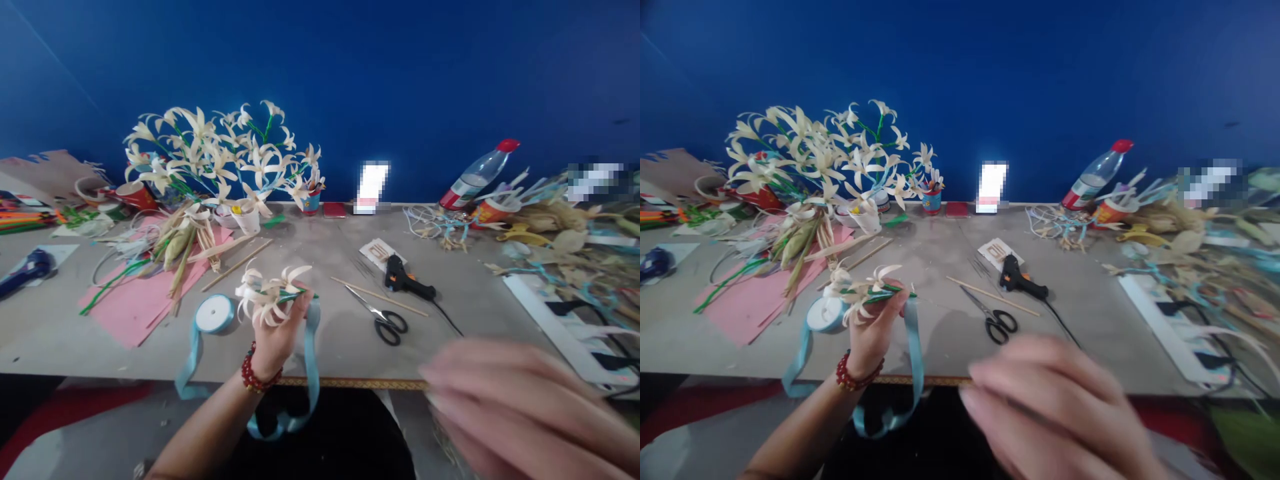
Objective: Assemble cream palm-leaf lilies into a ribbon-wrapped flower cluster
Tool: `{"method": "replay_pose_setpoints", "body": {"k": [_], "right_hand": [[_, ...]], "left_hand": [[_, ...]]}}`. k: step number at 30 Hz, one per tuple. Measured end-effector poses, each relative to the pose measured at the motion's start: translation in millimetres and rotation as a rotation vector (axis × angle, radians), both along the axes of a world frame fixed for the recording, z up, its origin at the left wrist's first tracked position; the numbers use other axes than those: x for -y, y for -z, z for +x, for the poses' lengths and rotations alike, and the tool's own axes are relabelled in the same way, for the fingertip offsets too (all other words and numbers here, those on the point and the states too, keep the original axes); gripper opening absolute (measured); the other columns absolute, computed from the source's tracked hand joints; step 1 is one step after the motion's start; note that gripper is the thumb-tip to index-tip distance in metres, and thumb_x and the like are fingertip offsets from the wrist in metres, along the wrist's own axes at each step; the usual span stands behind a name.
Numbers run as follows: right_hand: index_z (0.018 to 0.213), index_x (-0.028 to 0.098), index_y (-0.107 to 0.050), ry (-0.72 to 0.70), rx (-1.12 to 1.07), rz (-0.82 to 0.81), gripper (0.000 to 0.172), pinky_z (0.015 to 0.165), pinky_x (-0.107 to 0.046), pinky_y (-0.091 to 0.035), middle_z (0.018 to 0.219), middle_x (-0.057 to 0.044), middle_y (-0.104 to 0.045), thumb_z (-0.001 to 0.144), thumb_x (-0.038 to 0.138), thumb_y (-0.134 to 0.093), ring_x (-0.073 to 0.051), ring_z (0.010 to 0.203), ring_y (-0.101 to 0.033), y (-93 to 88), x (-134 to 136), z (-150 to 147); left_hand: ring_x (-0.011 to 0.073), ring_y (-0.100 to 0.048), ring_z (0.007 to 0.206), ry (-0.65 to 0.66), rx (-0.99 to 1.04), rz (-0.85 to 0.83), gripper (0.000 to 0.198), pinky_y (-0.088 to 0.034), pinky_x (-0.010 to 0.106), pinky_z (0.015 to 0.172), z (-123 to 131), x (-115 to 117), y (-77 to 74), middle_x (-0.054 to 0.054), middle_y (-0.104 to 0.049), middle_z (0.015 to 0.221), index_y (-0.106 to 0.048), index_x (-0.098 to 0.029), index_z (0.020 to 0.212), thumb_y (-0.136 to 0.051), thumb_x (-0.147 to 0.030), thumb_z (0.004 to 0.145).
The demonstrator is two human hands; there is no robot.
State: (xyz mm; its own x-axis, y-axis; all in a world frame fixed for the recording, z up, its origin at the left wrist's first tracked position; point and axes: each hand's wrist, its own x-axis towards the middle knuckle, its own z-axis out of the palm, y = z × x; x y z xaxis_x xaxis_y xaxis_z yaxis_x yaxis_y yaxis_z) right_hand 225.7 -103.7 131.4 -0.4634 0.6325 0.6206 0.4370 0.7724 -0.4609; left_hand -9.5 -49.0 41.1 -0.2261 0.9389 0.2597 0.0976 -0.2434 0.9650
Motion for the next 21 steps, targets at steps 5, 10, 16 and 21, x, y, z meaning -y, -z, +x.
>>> {"method": "replay_pose_setpoints", "body": {"k": [5, 10, 16, 21], "right_hand": [[0.103, 0.022, -0.068, 0.178, 0.381, 0.436, 0.021, 0.083, -0.038, -0.053, 0.104, -0.008, -0.073, 0.094, 0.013, -0.051, -0.023, 0.095, -0.065, 26.8, -40.2, -47.9], [0.096, 0.021, -0.07, 0.216, 0.386, 0.524, 0.02, 0.082, -0.035, -0.049, 0.097, -0.005, -0.075, 0.096, 0.014, -0.051, -0.021, 0.089, -0.063, 38.5, -45.8, -67.1], [0.089, 0.02, -0.07, 0.206, 0.31, 0.505, 0.016, 0.08, -0.036, -0.048, 0.092, -0.004, -0.075, 0.092, 0.013, -0.056, -0.021, 0.085, -0.064, 43.2, -45.3, -64.2], [0.085, 0.021, -0.07, 0.21, 0.243, 0.48, 0.017, 0.079, -0.036, -0.048, 0.088, -0.005, -0.074, 0.091, 0.012, -0.056, -0.02, 0.082, -0.063, 44.4, -43.3, -62.8]], "left_hand": [[0.0176, -0.066, 0.072, -0.04, 0.015, -0.017, 0.008, -0.053, 0.028, 0.073, 9.8, 4.7, -5.1, 0.001, -0.072, 0.076, -0.074, -0.02, 0.083, -0.071, -0.027, 0.082], [0.0202, -0.068, 0.08, -0.021, 0.026, -0.004, 0.009, -0.052, 0.033, 0.084, 16.3, 7.5, -8.3, 0.002, -0.075, 0.08, -0.075, -0.021, 0.079, -0.071, -0.029, 0.082], [0.0191, -0.068, 0.078, 0.004, 0.047, -0.007, 0.008, -0.052, 0.031, 0.082, 17.3, 10.3, -9.2, 0.001, -0.075, 0.078, -0.076, -0.021, 0.079, -0.071, -0.026, 0.082], [0.021, -0.07, 0.08, 0.015, 0.049, -0.03, 0.007, -0.054, 0.033, 0.082, 14.9, 14.2, -13.2, 0.003, -0.077, 0.083, -0.077, -0.02, 0.082, -0.073, -0.025, 0.08]]}}
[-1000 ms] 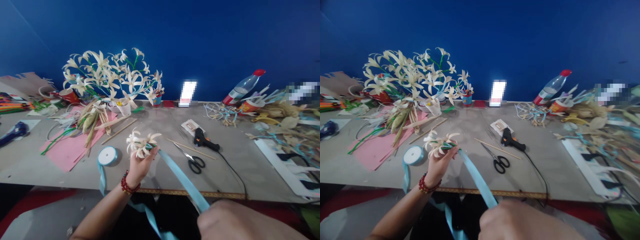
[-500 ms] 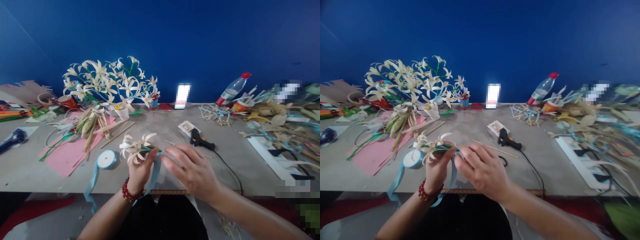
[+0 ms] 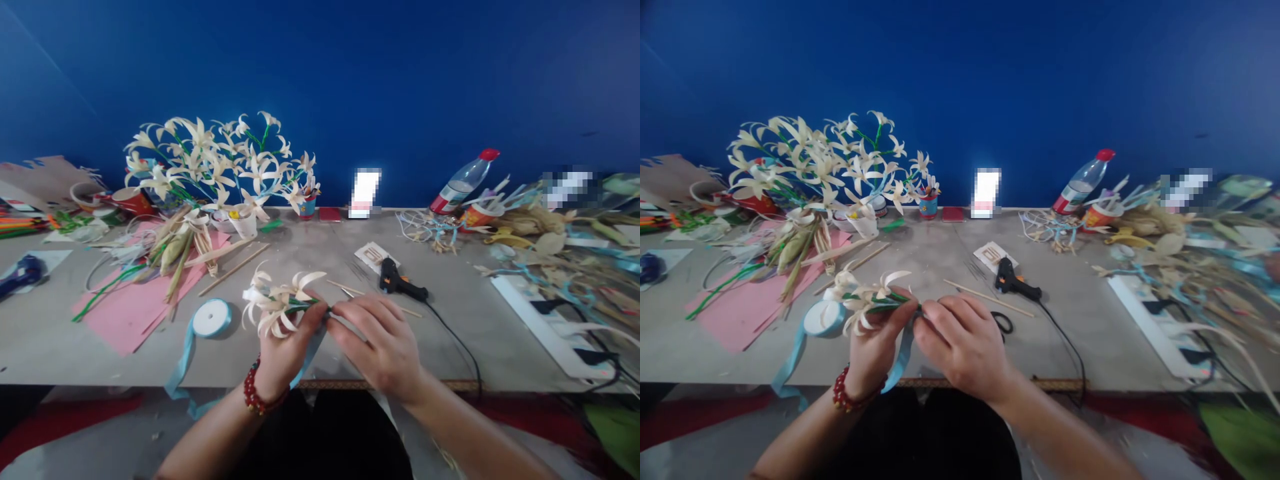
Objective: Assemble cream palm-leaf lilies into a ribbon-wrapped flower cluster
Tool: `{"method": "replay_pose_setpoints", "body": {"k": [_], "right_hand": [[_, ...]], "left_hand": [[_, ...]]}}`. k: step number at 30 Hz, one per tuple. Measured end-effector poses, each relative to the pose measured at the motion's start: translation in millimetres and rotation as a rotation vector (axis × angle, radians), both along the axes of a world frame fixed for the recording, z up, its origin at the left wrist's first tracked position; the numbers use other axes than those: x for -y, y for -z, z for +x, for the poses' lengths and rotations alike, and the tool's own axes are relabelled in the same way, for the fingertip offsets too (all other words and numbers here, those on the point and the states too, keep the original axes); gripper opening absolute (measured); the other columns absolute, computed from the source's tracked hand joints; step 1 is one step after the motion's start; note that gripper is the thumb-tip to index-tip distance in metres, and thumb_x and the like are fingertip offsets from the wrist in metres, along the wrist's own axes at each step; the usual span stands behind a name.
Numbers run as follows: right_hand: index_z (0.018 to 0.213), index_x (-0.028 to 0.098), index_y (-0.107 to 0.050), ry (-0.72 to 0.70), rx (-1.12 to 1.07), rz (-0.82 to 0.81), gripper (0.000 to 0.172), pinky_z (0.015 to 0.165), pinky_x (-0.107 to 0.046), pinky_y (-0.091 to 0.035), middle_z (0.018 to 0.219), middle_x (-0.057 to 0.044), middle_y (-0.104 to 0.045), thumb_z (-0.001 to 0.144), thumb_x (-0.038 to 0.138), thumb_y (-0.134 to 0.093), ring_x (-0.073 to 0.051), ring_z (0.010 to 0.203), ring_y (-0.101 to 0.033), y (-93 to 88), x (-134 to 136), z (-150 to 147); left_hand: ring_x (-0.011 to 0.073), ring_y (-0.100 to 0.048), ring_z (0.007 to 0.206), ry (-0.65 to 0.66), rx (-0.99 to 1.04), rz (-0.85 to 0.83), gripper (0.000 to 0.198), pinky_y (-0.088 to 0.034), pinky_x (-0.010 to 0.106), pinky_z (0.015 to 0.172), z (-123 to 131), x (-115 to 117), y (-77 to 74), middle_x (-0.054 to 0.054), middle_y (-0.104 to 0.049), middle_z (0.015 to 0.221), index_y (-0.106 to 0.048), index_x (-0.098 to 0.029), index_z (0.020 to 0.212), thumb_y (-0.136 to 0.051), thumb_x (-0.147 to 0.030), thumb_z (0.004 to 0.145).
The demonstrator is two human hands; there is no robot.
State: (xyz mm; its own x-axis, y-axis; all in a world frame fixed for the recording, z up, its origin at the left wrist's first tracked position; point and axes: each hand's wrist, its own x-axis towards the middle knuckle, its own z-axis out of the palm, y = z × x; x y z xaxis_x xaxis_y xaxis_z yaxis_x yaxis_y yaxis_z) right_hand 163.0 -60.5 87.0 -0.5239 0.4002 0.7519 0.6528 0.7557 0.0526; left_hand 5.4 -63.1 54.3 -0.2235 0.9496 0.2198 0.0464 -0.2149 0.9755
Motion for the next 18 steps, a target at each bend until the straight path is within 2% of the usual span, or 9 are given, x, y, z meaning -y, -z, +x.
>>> {"method": "replay_pose_setpoints", "body": {"k": [6, 12, 15, 18], "right_hand": [[0.091, 0.021, -0.07, -0.041, -0.014, -0.043, 0.016, 0.079, -0.037, -0.049, 0.091, -0.006, -0.072, 0.089, 0.012, -0.057, -0.021, 0.084, -0.063, 0.1, 3.4, 1.8], [0.09, 0.024, -0.068, -0.057, -0.102, -0.04, 0.016, 0.079, -0.037, -0.05, 0.085, -0.004, -0.069, 0.085, 0.01, -0.06, -0.02, 0.079, -0.06, 2.9, 3.7, 6.1], [0.092, 0.022, -0.065, -0.089, -0.201, -0.132, 0.018, 0.075, -0.04, -0.052, 0.084, -0.006, -0.067, 0.083, 0.008, -0.059, -0.021, 0.077, -0.06, 1.6, 3.8, 9.3], [0.093, 0.022, -0.064, -0.133, -0.257, -0.238, 0.02, 0.076, -0.041, -0.053, 0.086, -0.007, -0.066, 0.082, 0.007, -0.057, -0.021, 0.078, -0.062, -1.2, 4.4, 12.3]], "left_hand": [[0.0196, -0.069, 0.075, 0.064, -0.005, 0.006, 0.007, -0.055, 0.032, 0.079, -0.8, 1.7, -11.1, 0.003, -0.075, 0.077, -0.075, -0.019, 0.077, -0.072, -0.025, 0.081], [0.0167, -0.065, 0.069, 0.116, 0.04, -0.007, 0.007, -0.053, 0.028, 0.07, -0.9, 1.8, -11.8, 0.001, -0.071, 0.072, -0.072, -0.019, 0.077, -0.072, -0.025, 0.08], [0.0136, -0.058, 0.059, 0.209, 0.055, -0.058, 0.014, -0.05, 0.025, 0.061, -2.2, 3.0, -14.1, -0.002, -0.063, 0.061, -0.069, -0.018, 0.072, -0.069, -0.027, 0.084], [0.0128, -0.056, 0.057, 0.242, 0.026, -0.093, 0.019, -0.049, 0.025, 0.06, -3.3, 3.6, -19.7, -0.002, -0.059, 0.057, -0.066, -0.018, 0.067, -0.069, -0.026, 0.084]]}}
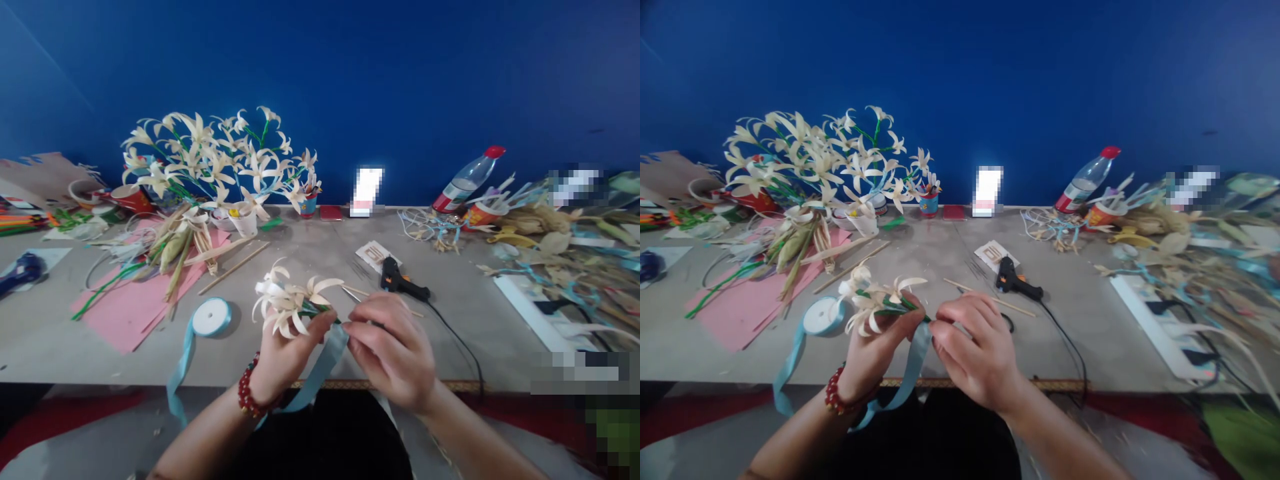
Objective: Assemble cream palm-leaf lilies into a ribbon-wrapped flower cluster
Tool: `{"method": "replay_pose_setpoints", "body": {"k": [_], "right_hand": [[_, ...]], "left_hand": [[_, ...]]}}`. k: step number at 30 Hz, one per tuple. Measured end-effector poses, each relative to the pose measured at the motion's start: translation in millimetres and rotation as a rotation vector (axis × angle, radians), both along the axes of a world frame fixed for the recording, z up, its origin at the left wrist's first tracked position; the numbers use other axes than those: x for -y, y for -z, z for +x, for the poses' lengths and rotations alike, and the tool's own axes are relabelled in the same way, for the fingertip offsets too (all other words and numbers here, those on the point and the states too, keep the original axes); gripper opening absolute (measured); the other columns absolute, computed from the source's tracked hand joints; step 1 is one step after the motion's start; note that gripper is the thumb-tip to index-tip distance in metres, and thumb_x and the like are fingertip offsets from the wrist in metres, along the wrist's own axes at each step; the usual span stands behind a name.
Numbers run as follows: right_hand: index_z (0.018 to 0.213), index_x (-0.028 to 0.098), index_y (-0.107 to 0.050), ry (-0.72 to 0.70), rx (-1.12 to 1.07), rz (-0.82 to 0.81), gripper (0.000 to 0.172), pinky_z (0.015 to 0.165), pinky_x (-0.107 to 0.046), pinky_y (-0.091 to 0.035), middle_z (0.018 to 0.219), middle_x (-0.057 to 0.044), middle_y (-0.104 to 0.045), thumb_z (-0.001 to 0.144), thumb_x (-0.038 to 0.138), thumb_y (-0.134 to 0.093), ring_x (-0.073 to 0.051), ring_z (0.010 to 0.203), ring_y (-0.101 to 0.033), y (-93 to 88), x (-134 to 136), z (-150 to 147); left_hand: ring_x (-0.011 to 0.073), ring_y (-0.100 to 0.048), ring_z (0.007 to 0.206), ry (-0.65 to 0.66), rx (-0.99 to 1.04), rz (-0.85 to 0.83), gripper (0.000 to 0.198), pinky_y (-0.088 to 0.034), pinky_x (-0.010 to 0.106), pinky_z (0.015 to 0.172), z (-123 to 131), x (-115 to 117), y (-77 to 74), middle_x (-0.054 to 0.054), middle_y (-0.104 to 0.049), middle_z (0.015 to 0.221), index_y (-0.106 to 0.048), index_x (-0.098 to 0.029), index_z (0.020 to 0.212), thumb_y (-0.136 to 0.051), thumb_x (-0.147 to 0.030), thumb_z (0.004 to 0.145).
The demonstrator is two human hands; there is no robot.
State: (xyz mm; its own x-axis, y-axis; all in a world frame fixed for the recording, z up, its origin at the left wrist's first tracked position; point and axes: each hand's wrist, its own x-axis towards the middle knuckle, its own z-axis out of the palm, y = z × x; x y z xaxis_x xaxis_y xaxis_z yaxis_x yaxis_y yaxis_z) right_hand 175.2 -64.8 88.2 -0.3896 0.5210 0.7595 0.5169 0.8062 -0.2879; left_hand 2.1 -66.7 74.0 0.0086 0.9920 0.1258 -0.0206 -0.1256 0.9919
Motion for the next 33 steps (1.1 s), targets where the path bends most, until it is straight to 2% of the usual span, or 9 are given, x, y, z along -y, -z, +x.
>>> {"method": "replay_pose_setpoints", "body": {"k": [6, 12, 17, 21, 26, 33], "right_hand": [[0.091, 0.023, -0.066, -0.085, -0.139, -0.222, 0.018, 0.072, -0.034, -0.055, 0.088, -0.006, -0.067, 0.084, 0.009, -0.058, -0.021, 0.081, -0.066, 1.0, -2.4, 7.2], [0.085, 0.022, -0.068, -0.179, -0.347, -0.477, 0.002, 0.07, -0.031, -0.054, 0.087, -0.005, -0.067, 0.087, 0.021, -0.067, -0.019, 0.079, -0.066, 16.7, -12.7, 9.5], [0.081, 0.022, -0.065, -0.331, -0.639, -0.766, 0.01, 0.069, -0.029, -0.053, 0.086, -0.003, -0.064, 0.087, 0.028, -0.069, -0.017, 0.078, -0.063, 34.2, -14.7, 1.7], [0.077, 0.021, -0.061, -0.415, -0.894, -1.045, 0.017, 0.064, -0.028, -0.055, 0.084, 0.0, -0.062, 0.083, 0.031, -0.074, -0.015, 0.071, -0.063, 42.9, -7.9, -10.2], [0.077, 0.021, -0.054, -0.536, -1.151, -1.363, 0.023, 0.058, -0.025, -0.055, 0.079, 0.002, -0.065, 0.081, 0.028, -0.076, -0.015, 0.063, -0.068, 41.6, 2.7, -23.9], [0.077, 0.02, -0.054, -0.572, -1.274, -1.59, 0.022, 0.054, -0.025, -0.056, 0.065, 0.004, -0.066, 0.08, 0.022, -0.075, -0.012, 0.053, -0.065, 38.1, 5.8, -26.2]], "left_hand": [[0.0147, -0.057, 0.06, 0.044, -0.068, 0.011, 0.013, -0.05, 0.027, 0.06, -2.7, -2.1, -6.8, 0.001, -0.063, 0.064, -0.068, -0.017, 0.071, -0.07, -0.026, 0.081], [0.0125, -0.053, 0.054, 0.123, -0.002, -0.06, 0.014, -0.046, 0.023, 0.05, -4.5, -5.1, -7.0, 0.0, -0.059, 0.059, -0.067, -0.016, 0.069, -0.07, -0.024, 0.081], [0.0107, -0.051, 0.052, 0.251, 0.112, -0.102, 0.015, -0.044, 0.023, 0.049, -6.7, -7.8, -5.8, -0.001, -0.056, 0.058, -0.067, -0.016, 0.07, -0.069, -0.025, 0.083], [0.0109, -0.052, 0.052, 0.285, 0.145, -0.121, 0.015, -0.043, 0.024, 0.052, -7.9, -7.3, -4.1, -0.001, -0.059, 0.058, -0.069, -0.016, 0.073, -0.07, -0.026, 0.084], [0.0147, -0.058, 0.055, 0.35, 0.214, -0.142, 0.021, -0.046, 0.028, 0.056, -8.5, -5.6, -1.2, 0.001, -0.061, 0.057, -0.066, -0.017, 0.068, -0.068, -0.028, 0.086], [0.0159, -0.062, 0.052, 0.464, 0.303, -0.274, 0.027, -0.049, 0.029, 0.053, -13.4, -6.5, 1.0, 0.003, -0.067, 0.061, -0.06, -0.016, 0.065, -0.069, -0.032, 0.085]]}}
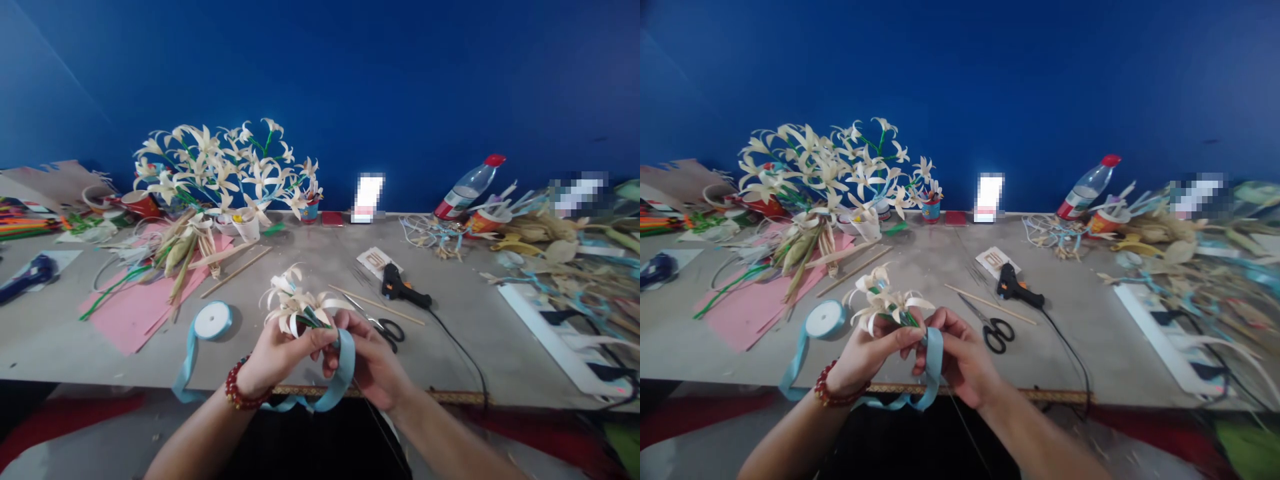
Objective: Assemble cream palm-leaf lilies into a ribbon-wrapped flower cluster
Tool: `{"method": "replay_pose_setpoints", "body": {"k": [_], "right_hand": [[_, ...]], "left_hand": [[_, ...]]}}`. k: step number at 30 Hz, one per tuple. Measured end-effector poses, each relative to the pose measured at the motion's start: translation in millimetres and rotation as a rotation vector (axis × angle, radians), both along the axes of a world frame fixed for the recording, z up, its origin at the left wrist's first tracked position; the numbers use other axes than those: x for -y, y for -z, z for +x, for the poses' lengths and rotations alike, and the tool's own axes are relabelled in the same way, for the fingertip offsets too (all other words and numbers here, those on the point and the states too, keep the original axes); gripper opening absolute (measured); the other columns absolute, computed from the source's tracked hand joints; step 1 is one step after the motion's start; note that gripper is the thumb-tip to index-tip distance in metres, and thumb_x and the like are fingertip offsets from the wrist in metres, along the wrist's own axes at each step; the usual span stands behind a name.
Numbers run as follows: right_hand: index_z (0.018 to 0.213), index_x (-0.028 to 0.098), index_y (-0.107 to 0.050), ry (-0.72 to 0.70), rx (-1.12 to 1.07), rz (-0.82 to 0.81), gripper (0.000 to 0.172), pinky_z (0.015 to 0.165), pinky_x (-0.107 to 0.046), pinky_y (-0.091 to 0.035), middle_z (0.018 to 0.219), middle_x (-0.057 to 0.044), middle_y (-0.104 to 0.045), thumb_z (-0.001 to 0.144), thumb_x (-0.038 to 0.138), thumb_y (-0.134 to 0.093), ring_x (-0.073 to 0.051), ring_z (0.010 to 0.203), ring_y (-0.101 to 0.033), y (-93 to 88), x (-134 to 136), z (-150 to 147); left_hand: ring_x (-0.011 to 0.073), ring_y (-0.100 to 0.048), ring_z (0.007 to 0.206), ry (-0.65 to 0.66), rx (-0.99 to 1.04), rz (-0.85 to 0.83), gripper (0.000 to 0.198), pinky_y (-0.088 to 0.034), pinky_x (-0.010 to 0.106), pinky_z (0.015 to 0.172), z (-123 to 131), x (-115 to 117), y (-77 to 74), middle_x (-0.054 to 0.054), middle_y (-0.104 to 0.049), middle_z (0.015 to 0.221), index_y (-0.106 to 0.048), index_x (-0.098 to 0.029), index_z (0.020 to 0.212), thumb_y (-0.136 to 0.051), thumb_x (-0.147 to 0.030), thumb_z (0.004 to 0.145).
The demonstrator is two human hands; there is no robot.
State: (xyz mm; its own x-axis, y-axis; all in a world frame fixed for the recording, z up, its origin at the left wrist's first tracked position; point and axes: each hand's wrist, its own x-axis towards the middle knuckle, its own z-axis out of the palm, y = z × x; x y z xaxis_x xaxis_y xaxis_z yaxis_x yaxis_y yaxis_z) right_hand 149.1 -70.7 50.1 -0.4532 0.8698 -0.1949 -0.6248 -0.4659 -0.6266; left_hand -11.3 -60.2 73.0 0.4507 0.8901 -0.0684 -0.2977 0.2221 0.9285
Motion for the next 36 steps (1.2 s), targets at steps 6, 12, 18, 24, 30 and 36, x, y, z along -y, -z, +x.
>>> {"method": "replay_pose_setpoints", "body": {"k": [6, 12, 18, 24, 30, 36], "right_hand": [[0.077, 0.019, -0.055, -0.049, 0.017, -0.052, 0.016, 0.06, -0.029, -0.059, 0.063, 0.001, -0.069, 0.082, 0.019, -0.07, -0.013, 0.053, -0.067, 0.7, -3.2, 5.4], [0.079, 0.019, -0.056, -0.055, 0.019, -0.101, 0.014, 0.065, -0.032, -0.059, 0.065, 0.0, -0.071, 0.082, 0.018, -0.07, -0.014, 0.057, -0.069, 1.2, -4.8, 8.3], [0.081, 0.018, -0.06, -0.009, 0.0, -0.119, 0.016, 0.071, -0.031, -0.056, 0.074, -0.001, -0.073, 0.077, 0.018, -0.076, -0.015, 0.066, -0.07, 2.0, -5.9, 7.7], [0.072, 0.016, -0.061, -0.012, -0.046, -0.15, 0.019, 0.072, -0.027, -0.054, 0.071, 0.001, -0.069, 0.069, 0.018, -0.08, -0.012, 0.064, -0.066, -1.0, -6.0, 3.3], [0.069, 0.018, -0.064, 0.057, -0.127, -0.124, 0.018, 0.07, -0.022, -0.052, 0.07, 0.003, -0.068, 0.07, 0.018, -0.081, -0.01, 0.064, -0.063, -1.9, -6.3, -1.6], [0.071, 0.019, -0.064, 0.086, -0.139, -0.092, 0.018, 0.073, -0.026, -0.052, 0.071, 0.003, -0.068, 0.071, 0.019, -0.082, -0.011, 0.064, -0.062, 3.0, -7.7, -3.3]], "left_hand": [[0.0132, -0.062, 0.053, 0.01, -0.04, 0.041, 0.02, -0.047, 0.025, 0.053, -1.1, -2.2, 0.2, 0.001, -0.068, 0.06, -0.066, -0.016, 0.074, -0.07, -0.032, 0.086], [0.0123, -0.061, 0.051, -0.069, -0.122, 0.099, 0.017, -0.048, 0.023, 0.051, -0.3, -3.2, 7.8, 0.0, -0.07, 0.061, -0.07, -0.016, 0.078, -0.071, -0.032, 0.084], [0.0134, -0.063, 0.064, -0.162, -0.131, 0.135, 0.01, -0.051, 0.024, 0.063, -0.8, -5.9, 17.2, 0.0, -0.068, 0.069, -0.071, -0.017, 0.077, -0.078, -0.024, 0.077], [0.0107, -0.058, 0.059, -0.072, -0.02, 0.094, 0.011, -0.05, 0.022, 0.059, 2.9, -7.1, 16.3, 0.0, -0.066, 0.066, -0.072, -0.015, 0.08, -0.073, -0.026, 0.083], [0.0117, -0.062, 0.059, -0.125, 0.006, 0.136, 0.009, -0.052, 0.022, 0.057, 8.9, -9.0, 16.8, 0.001, -0.068, 0.065, -0.073, -0.015, 0.083, -0.074, -0.023, 0.082], [0.012, -0.064, 0.061, -0.189, 0.15, 0.091, 0.008, -0.055, 0.024, 0.061, 13.5, -4.3, 22.7, 0.0, -0.069, 0.069, -0.07, -0.017, 0.083, -0.075, -0.023, 0.081]]}}
